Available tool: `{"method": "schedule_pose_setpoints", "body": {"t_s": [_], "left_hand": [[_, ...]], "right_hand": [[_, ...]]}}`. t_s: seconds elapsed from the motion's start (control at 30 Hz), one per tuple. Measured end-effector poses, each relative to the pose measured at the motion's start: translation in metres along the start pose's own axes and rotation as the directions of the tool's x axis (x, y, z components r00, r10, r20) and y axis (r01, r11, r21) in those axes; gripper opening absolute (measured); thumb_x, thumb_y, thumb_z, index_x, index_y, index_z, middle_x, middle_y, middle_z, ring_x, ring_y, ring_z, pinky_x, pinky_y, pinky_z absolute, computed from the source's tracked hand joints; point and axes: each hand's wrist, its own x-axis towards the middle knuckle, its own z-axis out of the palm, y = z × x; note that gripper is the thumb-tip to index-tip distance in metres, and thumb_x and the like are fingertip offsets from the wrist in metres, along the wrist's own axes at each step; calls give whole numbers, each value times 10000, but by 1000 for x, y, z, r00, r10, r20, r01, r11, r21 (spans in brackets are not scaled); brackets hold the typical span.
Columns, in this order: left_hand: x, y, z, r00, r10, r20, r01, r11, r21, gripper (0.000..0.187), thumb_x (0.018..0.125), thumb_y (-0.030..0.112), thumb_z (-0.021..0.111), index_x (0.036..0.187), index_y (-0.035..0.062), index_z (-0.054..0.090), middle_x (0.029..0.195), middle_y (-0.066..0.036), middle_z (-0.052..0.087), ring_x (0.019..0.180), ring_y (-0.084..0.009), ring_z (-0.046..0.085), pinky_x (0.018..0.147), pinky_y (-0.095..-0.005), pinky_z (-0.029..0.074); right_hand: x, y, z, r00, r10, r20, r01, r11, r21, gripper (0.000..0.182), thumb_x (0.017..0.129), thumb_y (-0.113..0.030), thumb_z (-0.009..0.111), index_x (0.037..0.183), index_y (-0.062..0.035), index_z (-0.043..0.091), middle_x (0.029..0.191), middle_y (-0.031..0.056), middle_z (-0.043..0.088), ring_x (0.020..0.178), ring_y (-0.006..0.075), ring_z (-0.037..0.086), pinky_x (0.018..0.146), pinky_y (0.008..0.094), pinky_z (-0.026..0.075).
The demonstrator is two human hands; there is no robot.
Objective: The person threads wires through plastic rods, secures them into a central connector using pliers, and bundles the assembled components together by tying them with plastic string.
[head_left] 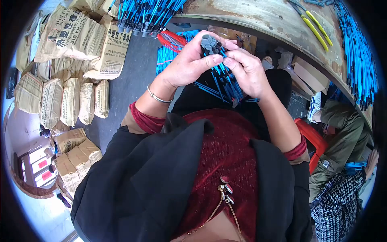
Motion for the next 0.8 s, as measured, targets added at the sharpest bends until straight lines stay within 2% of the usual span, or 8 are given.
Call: {"method": "schedule_pose_setpoints", "body": {"t_s": [0.23, 0.27, 0.4, 0.47, 0.57, 0.6, 0.7, 0.8], "left_hand": [[0, 8, 15, 921, -157, -357, 138, 987, -78, 135, 856, 96, 573, 928, 0, 514, 928, -148, 636, 998, -253, 591, 888, -373, 454], [1, 9, 19, 905, -129, -406, 100, 991, -94, 92, 859, 84, 561, 873, 2, 521, 846, -144, 650, 899, -239, 627, 825, -346, 488], [-2, 7, 28, 847, -126, -517, 62, 988, -140, 45, 850, 42, 537, 851, 1, 519, 794, -155, 647, 806, -229, 642, 741, -331, 515], [-1, 7, 31, 874, -83, -479, 45, 995, -91, 48, 847, 41, 541, 842, -2, 520, 796, -156, 647, 804, -228, 640, 742, -337, 514], [-2, 10, 31, 912, -22, -410, 4, 999, -47, 50, 838, 34, 547, 828, -10, 525, 812, -166, 646, 818, -234, 635, 769, -360, 506], [-2, 10, 30, 923, -5, -385, -7, 1000, -30, 47, 836, 30, 547, 827, -11, 527, 818, -170, 645, 822, -236, 633, 775, -364, 504], [-4, 10, 28, 947, -11, -321, 14, 1000, 7, 42, 824, 20, 559, 836, -12, 536, 866, -189, 645, 882, -254, 626, 818, -379, 491], [-7, 6, 25, 960, 15, -279, -11, 1000, 16, 83, 822, 32, 579, 881, -20, 553, 928, -194, 642, 953, -265, 611, 859, -385, 478]], "right_hand": [[1, -20, 24, 991, -32, -130, 11, 987, -161, 86, 823, -80, 576, 885, -24, 598, 805, 137, 564, 717, 326, 584, 630, 388, 477], [-1, -24, 25, 990, -25, -138, 0, 983, -182, 87, 822, -81, 577, 885, -25, 599, 806, 134, 565, 709, 324, 586, 620, 386, 479], [-4, -32, 22, 994, -43, -105, 16, 970, -243, 92, 804, -79, 599, 878, -25, 604, 801, 127, 569, 683, 306, 594, 586, 376, 482], [-4, -30, 13, 996, -58, -70, 39, 968, -249, 84, 791, -66, 613, 860, -19, 611, 804, 121, 576, 667, 279, 594, 584, 353, 482], [-8, -26, -3, 971, -27, -237, -20, 981, -192, 108, 771, -65, 641, 849, 3, 612, 796, 125, 586, 710, 259, 588, 652, 329, 474], [-9, -20, -7, 982, -45, -183, 3, 974, -224, 109, 777, -55, 637, 856, 17, 615, 794, 122, 591, 746, 244, 591, 679, 329, 468], [-17, -13, 1, 978, 172, -120, -163, 983, 87, 106, 798, -60, 625, 862, 24, 620, 801, 109, 599, 746, 207, 584, 692, 308, 459], [-16, -5, 5, 971, 211, -108, -190, 965, 181, 121, 809, -81, 630, 853, 31, 623, 787, 83, 600, 714, 155, 551, 684, 264, 435]]}}
